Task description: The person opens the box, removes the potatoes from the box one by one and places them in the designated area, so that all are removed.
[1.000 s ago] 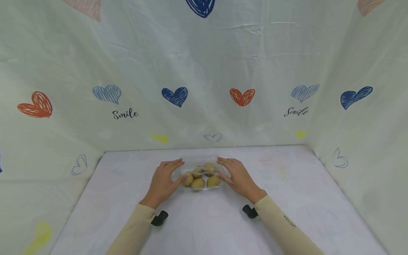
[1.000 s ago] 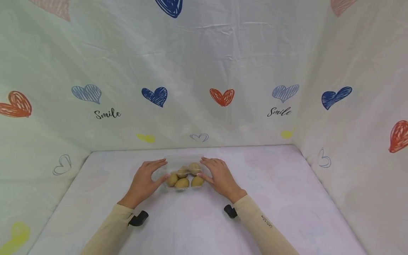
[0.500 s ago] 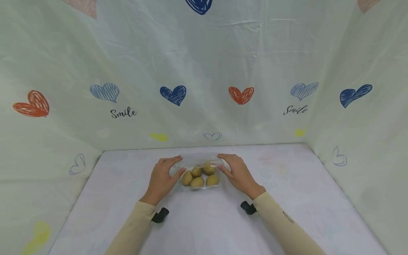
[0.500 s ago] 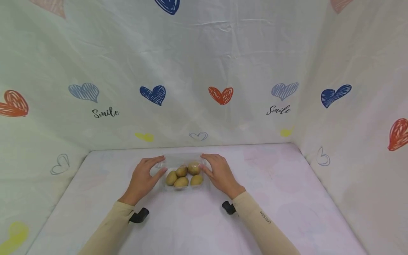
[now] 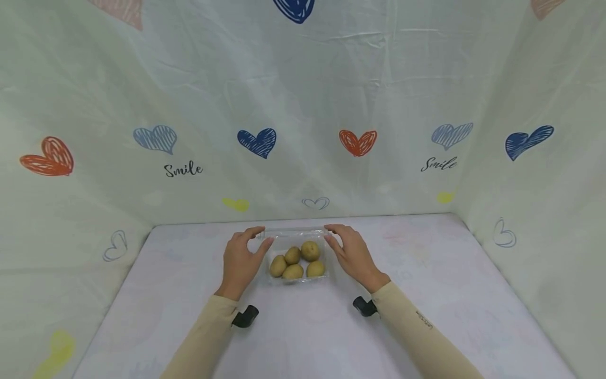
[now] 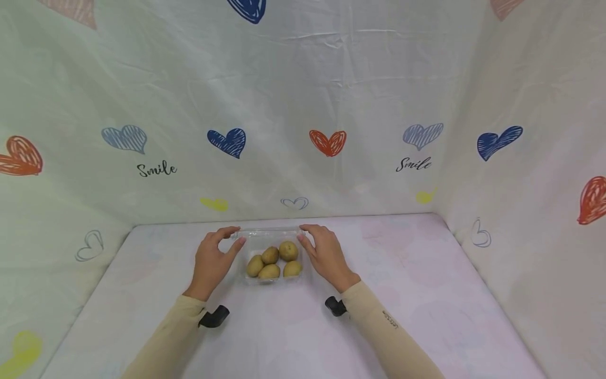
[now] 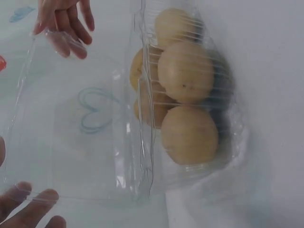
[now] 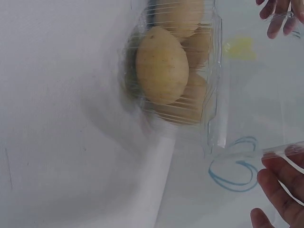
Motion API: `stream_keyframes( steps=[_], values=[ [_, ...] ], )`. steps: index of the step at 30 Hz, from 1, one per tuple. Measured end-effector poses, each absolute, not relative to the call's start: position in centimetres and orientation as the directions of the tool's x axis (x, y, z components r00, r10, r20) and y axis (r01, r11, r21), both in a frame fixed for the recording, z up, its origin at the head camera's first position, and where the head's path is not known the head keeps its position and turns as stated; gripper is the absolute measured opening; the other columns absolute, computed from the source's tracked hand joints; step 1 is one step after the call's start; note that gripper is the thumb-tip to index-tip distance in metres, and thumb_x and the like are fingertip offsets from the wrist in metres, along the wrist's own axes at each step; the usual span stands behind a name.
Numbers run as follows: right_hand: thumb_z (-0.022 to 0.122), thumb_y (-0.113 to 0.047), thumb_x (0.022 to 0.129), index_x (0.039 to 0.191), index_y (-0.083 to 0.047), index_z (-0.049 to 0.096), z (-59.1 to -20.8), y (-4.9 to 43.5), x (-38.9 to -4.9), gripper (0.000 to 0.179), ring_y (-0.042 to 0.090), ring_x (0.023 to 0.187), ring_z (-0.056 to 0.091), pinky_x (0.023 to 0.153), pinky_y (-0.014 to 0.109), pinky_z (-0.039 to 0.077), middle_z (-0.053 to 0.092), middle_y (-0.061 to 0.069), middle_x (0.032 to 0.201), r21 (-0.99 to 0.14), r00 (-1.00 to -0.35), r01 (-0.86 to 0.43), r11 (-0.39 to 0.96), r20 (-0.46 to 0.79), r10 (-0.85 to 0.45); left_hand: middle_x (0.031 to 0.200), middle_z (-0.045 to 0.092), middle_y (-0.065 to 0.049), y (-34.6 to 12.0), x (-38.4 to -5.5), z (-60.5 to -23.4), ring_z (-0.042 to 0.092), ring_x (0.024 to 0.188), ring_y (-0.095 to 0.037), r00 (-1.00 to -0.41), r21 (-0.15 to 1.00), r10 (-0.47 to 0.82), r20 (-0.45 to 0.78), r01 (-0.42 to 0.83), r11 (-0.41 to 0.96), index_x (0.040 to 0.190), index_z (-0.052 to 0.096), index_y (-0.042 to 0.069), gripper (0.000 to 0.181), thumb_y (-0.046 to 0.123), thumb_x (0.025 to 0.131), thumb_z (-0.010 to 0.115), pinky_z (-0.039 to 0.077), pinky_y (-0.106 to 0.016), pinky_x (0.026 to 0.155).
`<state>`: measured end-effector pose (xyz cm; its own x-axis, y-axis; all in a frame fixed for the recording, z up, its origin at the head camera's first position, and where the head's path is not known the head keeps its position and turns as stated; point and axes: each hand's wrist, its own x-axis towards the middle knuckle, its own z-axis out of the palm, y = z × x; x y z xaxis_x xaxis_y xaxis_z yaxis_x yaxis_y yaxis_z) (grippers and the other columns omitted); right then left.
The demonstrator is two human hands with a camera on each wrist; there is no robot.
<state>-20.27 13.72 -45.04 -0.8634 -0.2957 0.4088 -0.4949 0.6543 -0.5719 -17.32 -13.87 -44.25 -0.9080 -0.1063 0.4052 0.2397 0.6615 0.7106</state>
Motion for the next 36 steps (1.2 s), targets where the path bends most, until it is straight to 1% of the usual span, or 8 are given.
stream_keyframes(
  steps=[9,16,23,26,30,33,36],
  values=[
    [0.057,-0.025,0.111,0.132,0.002,0.067,-44.6,13.5,-20.4,0.035,0.036,0.119,0.066,0.103,0.055,0.052,0.072,0.019,0.125,-0.644,-0.899,-0.427,0.635,0.378,-0.221,0.116,0.074,-0.02,-13.7,-17.7,-44.3,0.065,0.109,-0.041,-0.904,0.737,-0.167,0.394,0.202,0.645,0.126,0.075,0.003,0.035,0.022,0.096,0.079,0.05,-0.056,0.09],
    [0.056,-0.025,0.111,0.131,0.001,0.068,-44.4,13.4,-20.6,0.035,0.036,0.119,0.066,0.099,0.054,0.054,0.072,0.019,0.121,-0.667,-0.907,-0.409,0.622,0.371,-0.199,0.11,0.073,-0.024,-13.7,-18.0,-44.2,0.066,0.107,-0.042,-0.896,0.743,-0.19,0.402,0.198,0.64,0.124,0.076,0.003,0.031,0.019,0.098,0.077,0.05,-0.058,0.09],
    [0.055,-0.021,0.111,0.134,0.005,0.064,-44.5,13.3,-21.0,0.036,0.04,0.121,0.065,0.104,0.057,0.051,0.071,0.023,0.125,-0.678,-0.899,-0.427,0.599,0.388,-0.202,0.11,0.074,-0.024,-13.7,-18.2,-44.3,0.066,0.105,-0.042,-0.886,0.753,-0.186,0.425,0.231,0.616,0.126,0.074,-0.001,0.03,0.013,0.099,0.074,0.051,-0.056,0.094],
    [0.056,-0.018,0.11,0.137,0.007,0.062,-44.7,13.2,-21.2,0.037,0.042,0.121,0.065,0.105,0.059,0.05,0.07,0.025,0.125,-0.682,-0.892,-0.441,0.583,0.407,-0.197,0.117,0.074,-0.022,-13.7,-18.3,-44.4,0.067,0.108,-0.041,-0.893,0.761,-0.167,0.418,0.244,0.601,0.13,0.071,-0.002,0.032,0.01,0.1,0.073,0.052,-0.055,0.097],
    [0.056,-0.017,0.111,0.141,0.006,0.059,-44.8,13.0,-21.4,0.038,0.042,0.121,0.064,0.105,0.06,0.049,0.07,0.025,0.125,-0.699,-0.896,-0.432,0.57,0.403,-0.185,0.135,0.069,-0.021,-13.9,-18.2,-44.6,0.067,0.114,-0.039,-0.916,0.799,-0.139,0.375,0.243,0.55,0.141,0.064,-0.002,0.043,0.007,0.1,0.072,0.053,-0.054,0.099],
    [0.055,-0.017,0.111,0.143,0.005,0.057,-44.8,12.8,-21.5,0.039,0.041,0.123,0.064,0.106,0.06,0.049,0.069,0.024,0.128,-0.715,-0.908,-0.408,0.567,0.381,-0.174,0.148,0.06,-0.022,-14.0,-17.9,-45.0,0.066,0.119,-0.041,-0.942,0.83,-0.118,0.313,0.211,0.516,0.151,0.053,-0.002,0.055,0.006,0.1,0.072,0.053,-0.055,0.101],
    [0.056,-0.015,0.11,0.144,0.005,0.056,-44.9,12.7,-21.6,0.04,0.04,0.123,0.064,0.107,0.06,0.049,0.068,0.023,0.131,-0.729,-0.913,-0.4,0.556,0.372,-0.169,0.153,0.055,-0.023,-14.1,-17.6,-45.6,0.064,0.121,-0.042,-0.966,0.845,-0.112,0.232,0.144,0.514,0.155,0.047,-0.002,0.061,0.006,0.1,0.071,0.053,-0.055,0.101]
  ],
)
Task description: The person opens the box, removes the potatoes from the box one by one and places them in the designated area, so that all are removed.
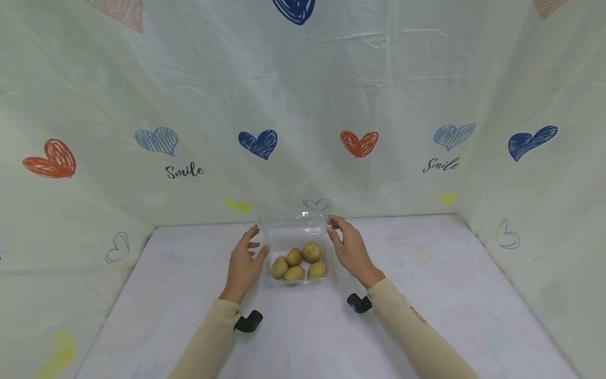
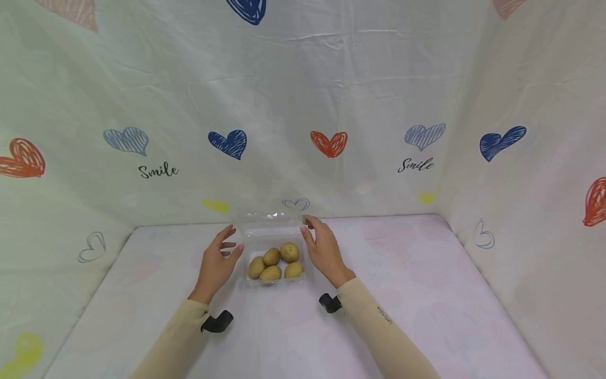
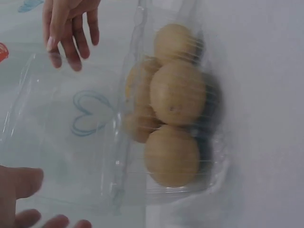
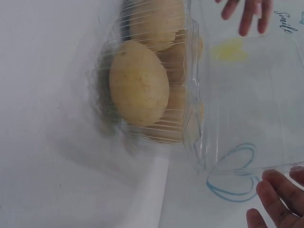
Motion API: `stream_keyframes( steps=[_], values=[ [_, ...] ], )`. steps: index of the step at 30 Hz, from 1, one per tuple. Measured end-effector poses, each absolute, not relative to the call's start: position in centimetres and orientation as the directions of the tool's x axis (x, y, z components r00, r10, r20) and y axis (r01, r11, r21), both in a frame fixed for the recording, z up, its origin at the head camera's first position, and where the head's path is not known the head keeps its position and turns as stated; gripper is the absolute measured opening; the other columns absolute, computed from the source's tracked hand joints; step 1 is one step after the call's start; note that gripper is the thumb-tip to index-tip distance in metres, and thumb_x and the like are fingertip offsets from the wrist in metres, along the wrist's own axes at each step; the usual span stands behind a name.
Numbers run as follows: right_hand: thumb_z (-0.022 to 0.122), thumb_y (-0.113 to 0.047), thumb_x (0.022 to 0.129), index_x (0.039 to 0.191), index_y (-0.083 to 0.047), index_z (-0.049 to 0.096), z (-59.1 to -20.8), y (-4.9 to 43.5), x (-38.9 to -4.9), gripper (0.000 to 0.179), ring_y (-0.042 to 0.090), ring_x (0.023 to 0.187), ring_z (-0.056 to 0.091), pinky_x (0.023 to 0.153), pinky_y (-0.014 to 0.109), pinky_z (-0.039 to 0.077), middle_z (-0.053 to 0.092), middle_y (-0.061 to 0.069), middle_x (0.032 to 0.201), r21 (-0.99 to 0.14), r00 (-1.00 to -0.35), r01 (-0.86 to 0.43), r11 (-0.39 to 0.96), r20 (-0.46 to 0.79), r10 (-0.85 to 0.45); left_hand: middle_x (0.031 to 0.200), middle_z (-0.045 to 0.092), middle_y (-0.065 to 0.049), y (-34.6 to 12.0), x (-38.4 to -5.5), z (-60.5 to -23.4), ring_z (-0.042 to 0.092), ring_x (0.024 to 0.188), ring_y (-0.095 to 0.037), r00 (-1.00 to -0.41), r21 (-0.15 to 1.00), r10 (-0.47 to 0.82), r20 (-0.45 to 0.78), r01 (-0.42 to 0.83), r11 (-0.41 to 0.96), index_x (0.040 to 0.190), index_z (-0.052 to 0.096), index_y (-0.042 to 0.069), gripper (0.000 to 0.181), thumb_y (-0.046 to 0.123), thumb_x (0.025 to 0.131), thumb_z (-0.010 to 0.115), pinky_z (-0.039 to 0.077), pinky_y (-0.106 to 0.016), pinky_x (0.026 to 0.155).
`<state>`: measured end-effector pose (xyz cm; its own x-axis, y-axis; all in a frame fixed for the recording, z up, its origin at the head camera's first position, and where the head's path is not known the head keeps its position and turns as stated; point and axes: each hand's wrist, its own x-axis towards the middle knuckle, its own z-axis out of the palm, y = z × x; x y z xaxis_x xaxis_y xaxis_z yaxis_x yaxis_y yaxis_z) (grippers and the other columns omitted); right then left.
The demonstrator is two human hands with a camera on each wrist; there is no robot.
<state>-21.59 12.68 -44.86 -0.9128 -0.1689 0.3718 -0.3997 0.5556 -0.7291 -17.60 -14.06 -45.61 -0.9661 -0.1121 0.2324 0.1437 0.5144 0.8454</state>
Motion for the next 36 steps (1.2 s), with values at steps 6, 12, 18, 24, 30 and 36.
stream_keyframes(
  steps=[6,12,18,24,30,36],
  values=[
    [0.06,-0.006,0.107,0.144,0.007,0.054,-44.8,12.6,-21.9,0.04,0.04,0.12,0.066,0.108,0.057,0.049,0.068,0.024,0.133,-0.714,-0.891,-0.443,0.543,0.417,-0.178,0.145,0.06,-0.028,-14.0,-17.1,-46.8,0.067,0.115,-0.044,-0.987,0.865,-0.12,0.11,0.036,0.5,0.148,0.052,-0.005,0.053,0.005,0.099,0.069,0.058,-0.053,0.093],
    [0.061,-0.003,0.106,0.148,0.008,0.05,-44.6,12.6,-21.9,0.045,0.041,0.124,0.064,0.107,0.056,0.051,0.065,0.025,0.136,-0.734,-0.898,-0.435,0.521,0.391,-0.199,0.134,0.065,-0.031,-14.2,-16.8,-47.3,0.071,0.1,-0.04,-0.992,0.892,-0.104,0.074,0.019,0.451,0.143,0.054,-0.01,0.049,-0.002,0.097,0.068,0.058,-0.032,0.077],
    [0.062,-0.003,0.105,0.151,0.004,0.048,-44.6,12.6,-22.1,0.049,0.042,0.13,0.062,0.107,0.055,0.051,0.062,0.026,0.14,-0.761,-0.914,-0.404,0.508,0.35,-0.203,0.13,0.066,-0.032,-14.2,-16.6,-47.3,0.071,0.093,-0.036,-0.992,0.919,-0.11,0.068,0.019,0.393,0.139,0.057,-0.011,0.046,-0.008,0.094,0.067,0.053,-0.02,0.067],
    [0.063,0.0,0.102,0.152,0.006,0.043,-44.9,12.6,-22.5,0.054,0.044,0.13,0.061,0.106,0.057,0.052,0.06,0.028,0.143,-0.774,-0.907,-0.422,0.472,0.363,-0.215,0.129,0.066,-0.035,-14.1,-16.5,-47.2,0.071,0.088,-0.031,-0.99,0.952,-0.141,0.032,-0.013,0.306,0.136,0.057,-0.013,0.045,-0.015,0.092,0.066,0.054,-0.019,0.064],
    [0.065,0.002,0.101,0.154,0.007,0.04,-45.1,12.7,-22.9,0.059,0.045,0.132,0.058,0.107,0.056,0.052,0.058,0.029,0.146,-0.79,-0.909,-0.417,0.449,0.354,-0.222,0.13,0.065,-0.035,-14.2,-16.7,-47.3,0.068,0.081,-0.015,-0.987,0.97,-0.16,-0.032,-0.069,0.232,0.136,0.057,-0.013,0.045,-0.015,0.092,0.065,0.053,-0.018,0.062],
    [0.064,0.003,0.101,0.156,0.008,0.037,-45.2,12.6,-23.2,0.062,0.047,0.133,0.056,0.107,0.058,0.051,0.055,0.03,0.148,-0.791,-0.905,-0.423,0.442,0.351,-0.239,0.13,0.065,-0.035,-14.3,-16.9,-47.4,0.065,0.078,-0.01,-0.982,0.975,-0.171,-0.074,-0.107,0.194,0.135,0.058,-0.013,0.045,-0.014,0.091,0.066,0.054,-0.018,0.062]
  ],
)
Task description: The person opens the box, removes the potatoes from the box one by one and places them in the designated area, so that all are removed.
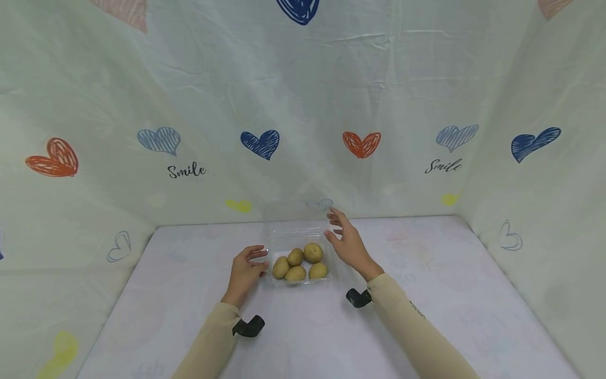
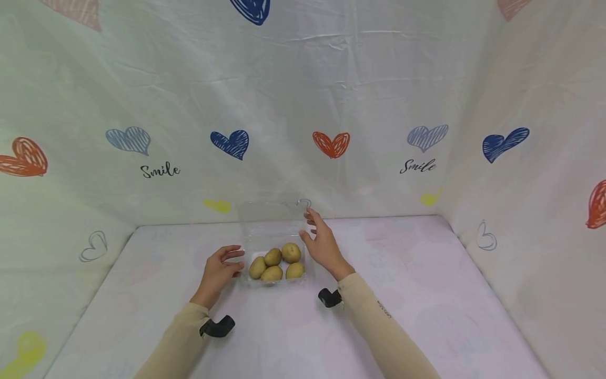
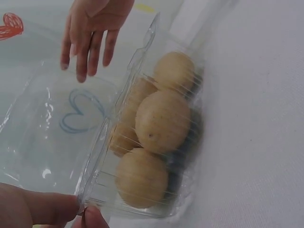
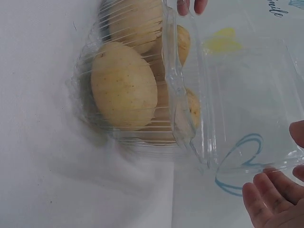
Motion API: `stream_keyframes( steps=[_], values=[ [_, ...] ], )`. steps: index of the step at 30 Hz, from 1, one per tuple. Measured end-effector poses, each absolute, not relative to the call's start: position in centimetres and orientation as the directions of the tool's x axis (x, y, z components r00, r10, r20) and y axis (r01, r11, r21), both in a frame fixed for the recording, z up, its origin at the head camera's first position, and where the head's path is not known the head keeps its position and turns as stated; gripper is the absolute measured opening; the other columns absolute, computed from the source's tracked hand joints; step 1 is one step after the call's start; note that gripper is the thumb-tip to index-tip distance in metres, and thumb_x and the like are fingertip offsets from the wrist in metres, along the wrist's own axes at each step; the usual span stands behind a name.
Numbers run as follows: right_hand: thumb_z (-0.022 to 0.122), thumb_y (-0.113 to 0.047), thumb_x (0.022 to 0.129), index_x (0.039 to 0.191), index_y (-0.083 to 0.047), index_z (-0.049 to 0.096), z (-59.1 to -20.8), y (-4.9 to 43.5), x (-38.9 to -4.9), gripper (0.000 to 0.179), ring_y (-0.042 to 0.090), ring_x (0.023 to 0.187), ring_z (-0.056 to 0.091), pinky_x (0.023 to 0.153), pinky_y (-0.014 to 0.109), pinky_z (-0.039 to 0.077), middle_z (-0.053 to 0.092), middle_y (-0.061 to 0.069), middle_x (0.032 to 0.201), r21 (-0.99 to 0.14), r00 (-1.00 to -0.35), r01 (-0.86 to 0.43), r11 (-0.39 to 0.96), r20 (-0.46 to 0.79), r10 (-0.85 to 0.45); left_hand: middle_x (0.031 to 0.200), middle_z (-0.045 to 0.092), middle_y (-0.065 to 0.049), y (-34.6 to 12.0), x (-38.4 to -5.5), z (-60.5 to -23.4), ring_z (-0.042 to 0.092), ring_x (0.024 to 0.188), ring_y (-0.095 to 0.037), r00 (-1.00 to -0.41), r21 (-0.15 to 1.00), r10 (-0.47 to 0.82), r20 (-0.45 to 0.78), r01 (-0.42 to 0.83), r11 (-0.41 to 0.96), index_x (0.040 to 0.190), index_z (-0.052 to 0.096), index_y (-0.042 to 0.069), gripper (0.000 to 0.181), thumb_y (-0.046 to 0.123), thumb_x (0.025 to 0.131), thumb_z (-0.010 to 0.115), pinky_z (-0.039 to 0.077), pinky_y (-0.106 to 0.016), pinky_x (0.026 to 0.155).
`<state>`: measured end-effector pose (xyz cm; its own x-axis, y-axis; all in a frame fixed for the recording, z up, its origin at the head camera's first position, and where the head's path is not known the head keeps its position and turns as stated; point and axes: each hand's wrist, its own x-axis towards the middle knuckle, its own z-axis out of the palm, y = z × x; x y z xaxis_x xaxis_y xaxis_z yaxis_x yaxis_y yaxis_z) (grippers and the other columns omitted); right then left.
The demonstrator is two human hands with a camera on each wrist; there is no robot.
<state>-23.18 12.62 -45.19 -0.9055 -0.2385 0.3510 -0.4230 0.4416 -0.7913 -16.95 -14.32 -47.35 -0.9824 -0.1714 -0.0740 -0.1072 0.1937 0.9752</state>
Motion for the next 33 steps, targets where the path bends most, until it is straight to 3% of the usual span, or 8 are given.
stream_keyframes(
  steps=[13,33],
  values=[
    [0.064,-0.001,0.102,0.161,0.009,0.03,-44.9,12.6,-24.0,0.069,0.047,0.137,0.053,0.112,0.059,0.047,0.051,0.03,0.153,-0.798,-0.92,-0.385,0.464,0.293,-0.26,0.128,0.067,-0.035,-14.5,-17.1,-47.1,0.07,0.082,-0.012,-0.977,0.977,-0.171,-0.13,-0.156,0.145,0.134,0.06,-0.012,0.044,-0.015,0.091,0.066,0.057,-0.021,0.064],
    [0.064,-0.008,0.104,0.164,0.005,0.025,-44.7,12.6,-25.1,0.073,0.046,0.139,0.051,0.116,0.056,0.043,0.048,0.028,0.156,-0.799,-0.934,-0.338,0.497,0.217,-0.285,0.129,0.066,-0.03,-15.2,-18.1,-46.9,0.064,0.08,-0.009,-0.96,0.95,-0.118,-0.253,-0.27,0.158,0.14,0.059,-0.011,0.049,-0.014,0.091,0.066,0.056,-0.02,0.066]
  ],
)
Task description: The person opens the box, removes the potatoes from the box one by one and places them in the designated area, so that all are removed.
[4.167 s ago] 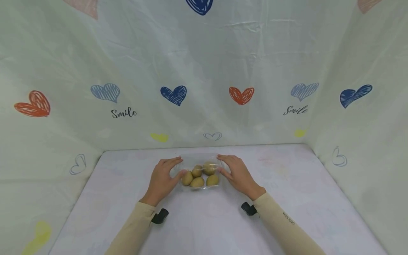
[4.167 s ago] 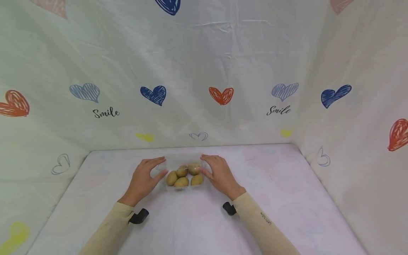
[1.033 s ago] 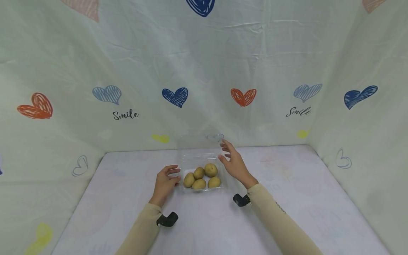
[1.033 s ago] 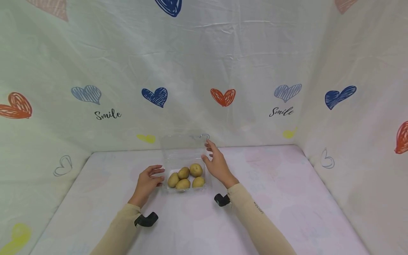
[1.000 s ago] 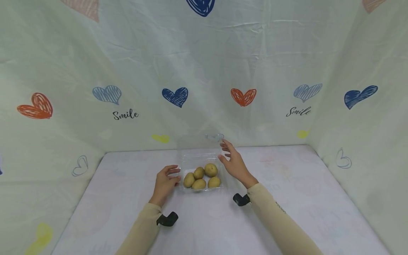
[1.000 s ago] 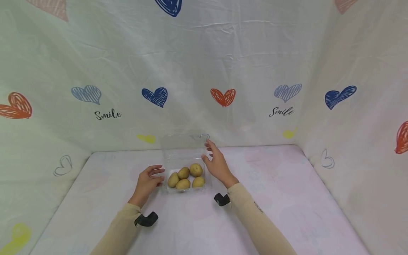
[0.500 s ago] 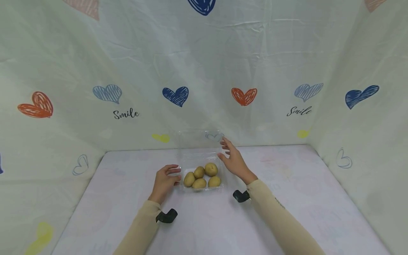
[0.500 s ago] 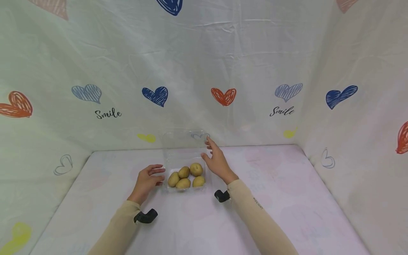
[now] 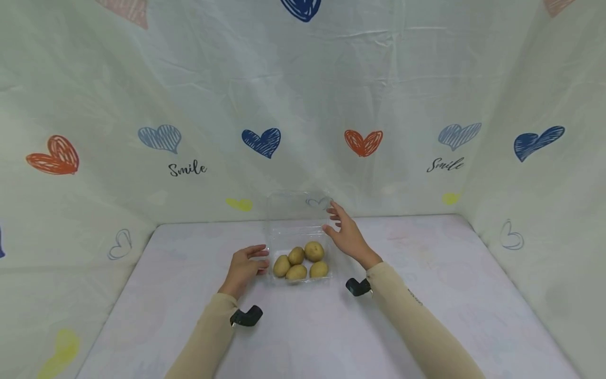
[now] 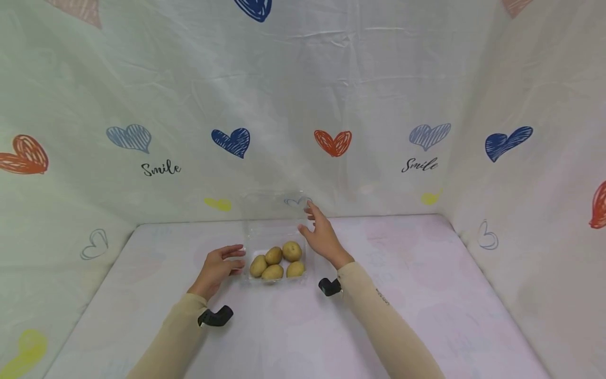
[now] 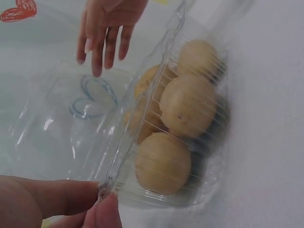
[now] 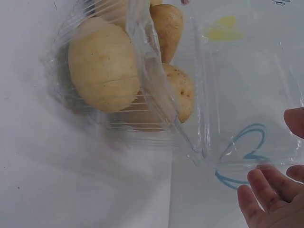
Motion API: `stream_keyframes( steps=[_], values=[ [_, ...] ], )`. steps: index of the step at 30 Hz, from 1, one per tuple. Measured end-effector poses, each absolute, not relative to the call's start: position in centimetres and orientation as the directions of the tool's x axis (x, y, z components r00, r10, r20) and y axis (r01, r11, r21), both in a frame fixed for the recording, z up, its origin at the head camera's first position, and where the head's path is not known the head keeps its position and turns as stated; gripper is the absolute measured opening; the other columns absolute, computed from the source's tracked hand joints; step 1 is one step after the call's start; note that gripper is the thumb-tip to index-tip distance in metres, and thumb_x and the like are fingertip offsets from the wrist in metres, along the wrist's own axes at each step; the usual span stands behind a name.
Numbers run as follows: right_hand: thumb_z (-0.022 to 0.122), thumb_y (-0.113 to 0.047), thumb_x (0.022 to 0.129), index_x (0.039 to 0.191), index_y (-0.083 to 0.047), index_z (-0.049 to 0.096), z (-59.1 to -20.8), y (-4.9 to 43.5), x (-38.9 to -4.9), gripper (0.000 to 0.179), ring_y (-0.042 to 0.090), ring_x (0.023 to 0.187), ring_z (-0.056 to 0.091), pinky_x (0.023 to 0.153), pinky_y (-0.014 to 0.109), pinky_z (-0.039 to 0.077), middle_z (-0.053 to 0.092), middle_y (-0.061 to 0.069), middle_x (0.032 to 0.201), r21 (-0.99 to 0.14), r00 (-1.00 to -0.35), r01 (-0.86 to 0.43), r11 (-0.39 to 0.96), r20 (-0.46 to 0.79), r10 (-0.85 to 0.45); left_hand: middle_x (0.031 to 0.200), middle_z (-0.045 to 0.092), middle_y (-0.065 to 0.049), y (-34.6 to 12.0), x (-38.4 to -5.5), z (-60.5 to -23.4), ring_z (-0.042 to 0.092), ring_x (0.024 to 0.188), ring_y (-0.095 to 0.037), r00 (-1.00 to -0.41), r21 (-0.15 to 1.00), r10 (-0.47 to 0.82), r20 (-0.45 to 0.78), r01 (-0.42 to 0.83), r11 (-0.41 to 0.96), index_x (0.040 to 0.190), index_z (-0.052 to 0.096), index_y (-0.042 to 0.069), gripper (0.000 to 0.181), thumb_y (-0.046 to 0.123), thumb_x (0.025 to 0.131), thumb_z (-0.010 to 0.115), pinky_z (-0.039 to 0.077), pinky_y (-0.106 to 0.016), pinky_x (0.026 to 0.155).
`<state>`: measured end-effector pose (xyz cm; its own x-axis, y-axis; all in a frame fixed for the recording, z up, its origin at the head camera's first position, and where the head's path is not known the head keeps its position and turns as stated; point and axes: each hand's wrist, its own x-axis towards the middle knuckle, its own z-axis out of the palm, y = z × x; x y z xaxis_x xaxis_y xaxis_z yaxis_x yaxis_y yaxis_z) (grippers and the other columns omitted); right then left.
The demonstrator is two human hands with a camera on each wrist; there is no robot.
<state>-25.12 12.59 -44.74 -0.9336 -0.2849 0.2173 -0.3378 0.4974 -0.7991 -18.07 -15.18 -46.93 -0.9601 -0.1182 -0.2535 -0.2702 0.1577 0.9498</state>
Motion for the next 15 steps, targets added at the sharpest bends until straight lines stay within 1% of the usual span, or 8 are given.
stream_keyframes(
  steps=[6,15],
  values=[
    [0.064,-0.01,0.104,0.165,0.002,0.023,-44.74,12.42,-25.36,0.075,0.045,0.142,0.049,0.118,0.055,0.042,0.046,0.026,0.158,-0.807,-0.942,-0.308,0.504,0.187,-0.277,0.128,0.066,-0.029,-15.15,-18.03,-46.76,0.065,0.082,-0.011,-0.956,0.947,-0.109,-0.273,-0.287,0.145,0.14,0.06,-0.012,0.048,-0.014,0.092,0.065,0.056,-0.02,0.067],
    [0.065,-0.01,0.103,0.166,0.0,0.023,-44.9,12.5,-25.46,0.077,0.045,0.143,0.048,0.119,0.055,0.041,0.044,0.027,0.159,-0.805,-0.944,-0.301,0.512,0.174,-0.281,0.123,0.067,-0.027,-15.19,-17.99,-46.67,0.063,0.081,-0.01,-0.956,0.948,-0.097,-0.276,-0.288,0.139,0.139,0.06,-0.011,0.047,-0.014,0.092,0.065,0.056,-0.021,0.067]
  ],
)
